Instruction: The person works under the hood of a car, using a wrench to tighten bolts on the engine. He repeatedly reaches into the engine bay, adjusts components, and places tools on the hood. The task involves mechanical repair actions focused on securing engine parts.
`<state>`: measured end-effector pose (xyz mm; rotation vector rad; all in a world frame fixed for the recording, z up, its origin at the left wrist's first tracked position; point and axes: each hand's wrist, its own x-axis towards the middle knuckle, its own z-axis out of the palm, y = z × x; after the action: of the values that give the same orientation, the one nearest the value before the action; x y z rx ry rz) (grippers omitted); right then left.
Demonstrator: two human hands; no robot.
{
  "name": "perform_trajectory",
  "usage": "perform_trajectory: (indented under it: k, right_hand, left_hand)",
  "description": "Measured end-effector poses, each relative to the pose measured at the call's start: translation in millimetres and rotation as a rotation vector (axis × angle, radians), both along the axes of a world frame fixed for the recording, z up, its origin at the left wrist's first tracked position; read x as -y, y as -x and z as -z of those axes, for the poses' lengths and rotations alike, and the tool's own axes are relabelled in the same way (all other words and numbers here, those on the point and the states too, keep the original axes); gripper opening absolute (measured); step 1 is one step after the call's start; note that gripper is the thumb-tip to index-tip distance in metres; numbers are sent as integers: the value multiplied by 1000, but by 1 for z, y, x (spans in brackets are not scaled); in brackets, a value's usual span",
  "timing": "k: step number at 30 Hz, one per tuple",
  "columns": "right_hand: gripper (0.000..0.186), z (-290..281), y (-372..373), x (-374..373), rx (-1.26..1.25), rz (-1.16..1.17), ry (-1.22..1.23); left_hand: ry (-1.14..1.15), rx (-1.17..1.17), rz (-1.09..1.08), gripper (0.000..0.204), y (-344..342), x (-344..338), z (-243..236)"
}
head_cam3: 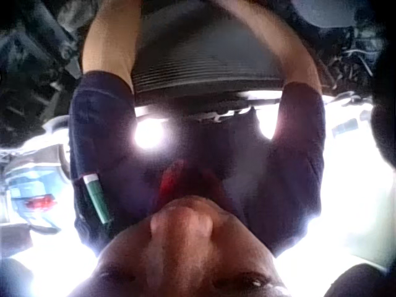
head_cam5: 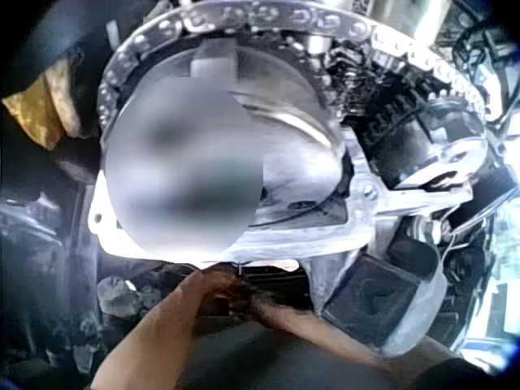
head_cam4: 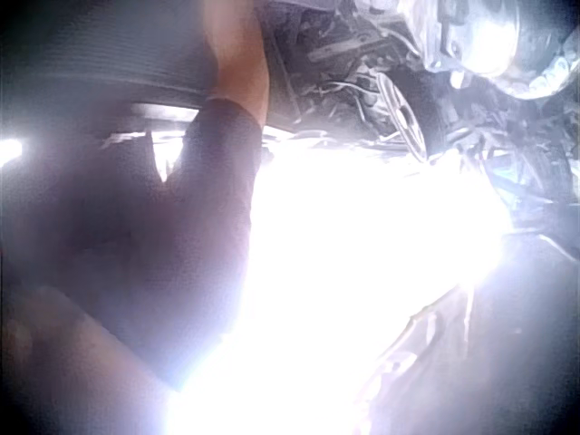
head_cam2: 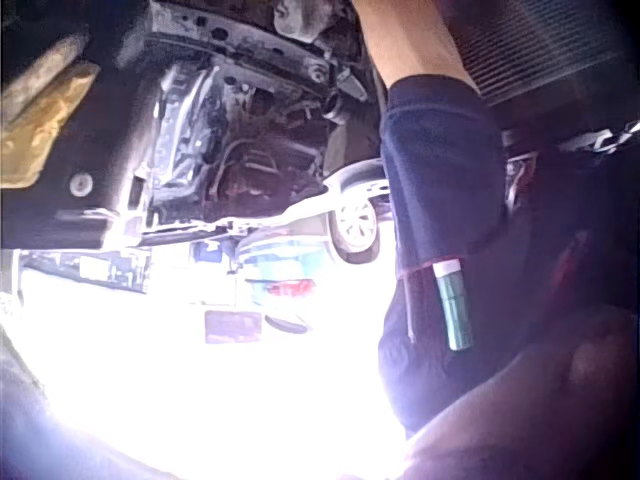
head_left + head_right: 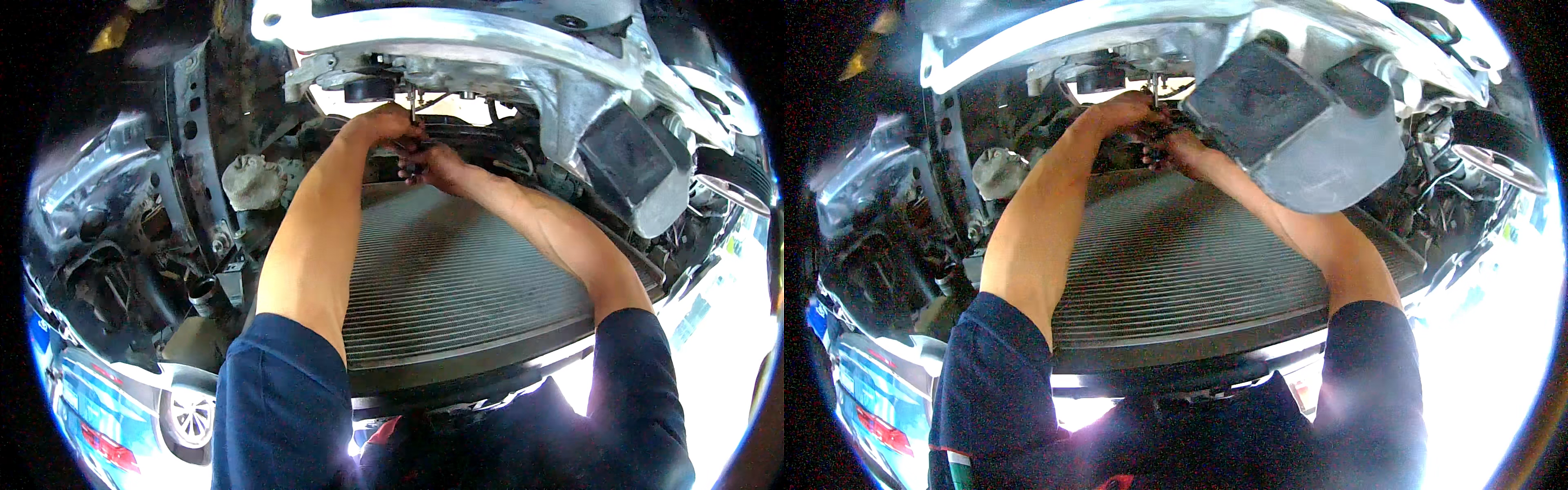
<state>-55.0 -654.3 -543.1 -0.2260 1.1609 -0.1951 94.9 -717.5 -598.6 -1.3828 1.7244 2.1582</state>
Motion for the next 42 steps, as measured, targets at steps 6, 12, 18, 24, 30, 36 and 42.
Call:
perform_trajectory:
  k: [6, 12, 18, 24, 30, 36, 42]
  right_hand:
    - [25, 5, -8, -3, -303, -234, 98]
    - [19, 6, -10, -5, -104, 62, -36]
    - [14, 10, -8, -4, -195, -128, 111]
    - [18, 19, -6, -3, -167, -15, 30]
    - [22, 13, -7, 1, -88, -80, 38]
    - [18, 3, -17, -3, -260, -28, 140]
    - [18, 19, -14, -2, -154, 38, 49]
  left_hand:
    - [304, 330, 49, 60, 1, 1, -3]
    - [130, 29, -8, 52, -8, -2, 3]
    - [197, -77, -33, 47, -7, 0, 11]
    - [138, 272, 192, 23, -4, 5, -3]
    - [208, -102, -27, 47, -6, 2, 1]
    - [272, 118, -79, 47, 1, 0, 16]
    - [125, 14, -22, 44, -3, 4, 12]
